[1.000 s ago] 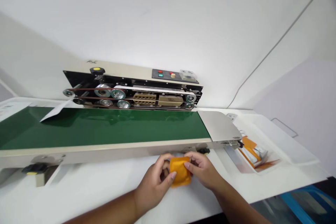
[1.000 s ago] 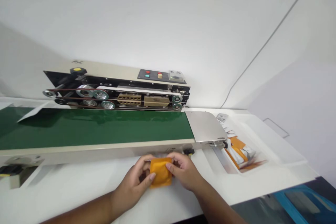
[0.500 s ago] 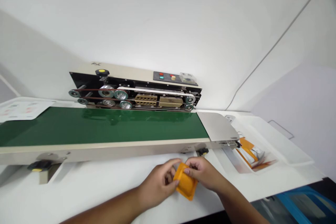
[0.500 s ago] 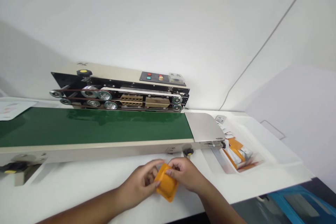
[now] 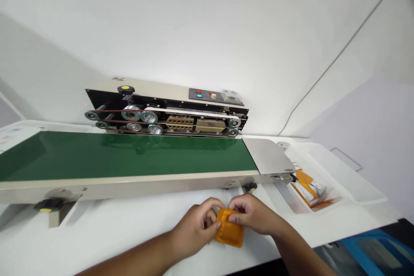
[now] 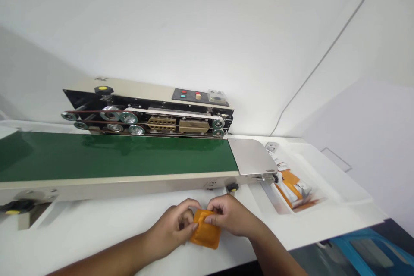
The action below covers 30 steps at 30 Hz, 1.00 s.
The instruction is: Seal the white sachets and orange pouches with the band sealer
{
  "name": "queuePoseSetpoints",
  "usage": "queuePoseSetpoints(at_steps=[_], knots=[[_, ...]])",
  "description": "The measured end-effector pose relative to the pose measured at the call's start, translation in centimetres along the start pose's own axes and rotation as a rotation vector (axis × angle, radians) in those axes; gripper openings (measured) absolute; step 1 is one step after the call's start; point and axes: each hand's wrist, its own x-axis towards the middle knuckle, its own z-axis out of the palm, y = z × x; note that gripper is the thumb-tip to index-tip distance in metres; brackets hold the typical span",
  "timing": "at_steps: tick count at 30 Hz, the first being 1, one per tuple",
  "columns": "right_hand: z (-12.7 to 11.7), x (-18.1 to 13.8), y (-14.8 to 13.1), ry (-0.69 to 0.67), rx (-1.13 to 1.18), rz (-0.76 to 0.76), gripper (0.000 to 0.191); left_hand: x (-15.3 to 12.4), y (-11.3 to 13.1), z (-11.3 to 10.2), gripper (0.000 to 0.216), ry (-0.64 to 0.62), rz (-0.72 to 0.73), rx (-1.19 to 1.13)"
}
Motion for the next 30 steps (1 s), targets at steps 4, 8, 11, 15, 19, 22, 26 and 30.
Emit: queuePoseSetpoints(at_steps=[4, 8, 11, 15, 19, 22, 26, 30], knots=[[-1.3, -0.8, -1.5, -0.078, -0.161, -0.035, 0.028, -0.1, 0.0, 0.0, 0.030, 0.011, 0.010, -0.052], [-4.4, -1.7, -3.1, -0.063, -0.100, 0.002, 0.027, 0.0, -0.4, -0.2, 0.038, 0.050, 0.048, -0.037], [-7.7, -1.6, -4.1, 0.219, 0.107, -0.011, 0.031, -0.1, -0.4, -0.3, 0.039, 0.054, 0.043, 0.009], [-11.9, 0.0, -5.4, 0.654, 0.382, -0.132, 0.042, -0.2, -0.1, -0.4, 0.039, 0.040, 0.035, 0.050], [-14.8, 2.3, -5.9, 0.748, 0.511, -0.176, 0.038, -0.2, 0.0, -0.3, 0.038, 0.024, 0.035, 0.074], [-15.7, 3.8, -5.4, 0.714, 0.549, -0.150, 0.030, -0.3, 0.0, -0.3, 0.035, 0.016, 0.030, 0.079], [-15.6, 5.3, -4.8, 0.656, 0.599, -0.143, 0.025, -0.4, 0.0, -0.3, 0.033, 0.006, 0.035, 0.120], [-15.1, 6.3, -4.6, 0.588, 0.631, -0.133, 0.027, -0.4, 0.1, -0.4, 0.032, -0.002, 0.048, 0.159]])
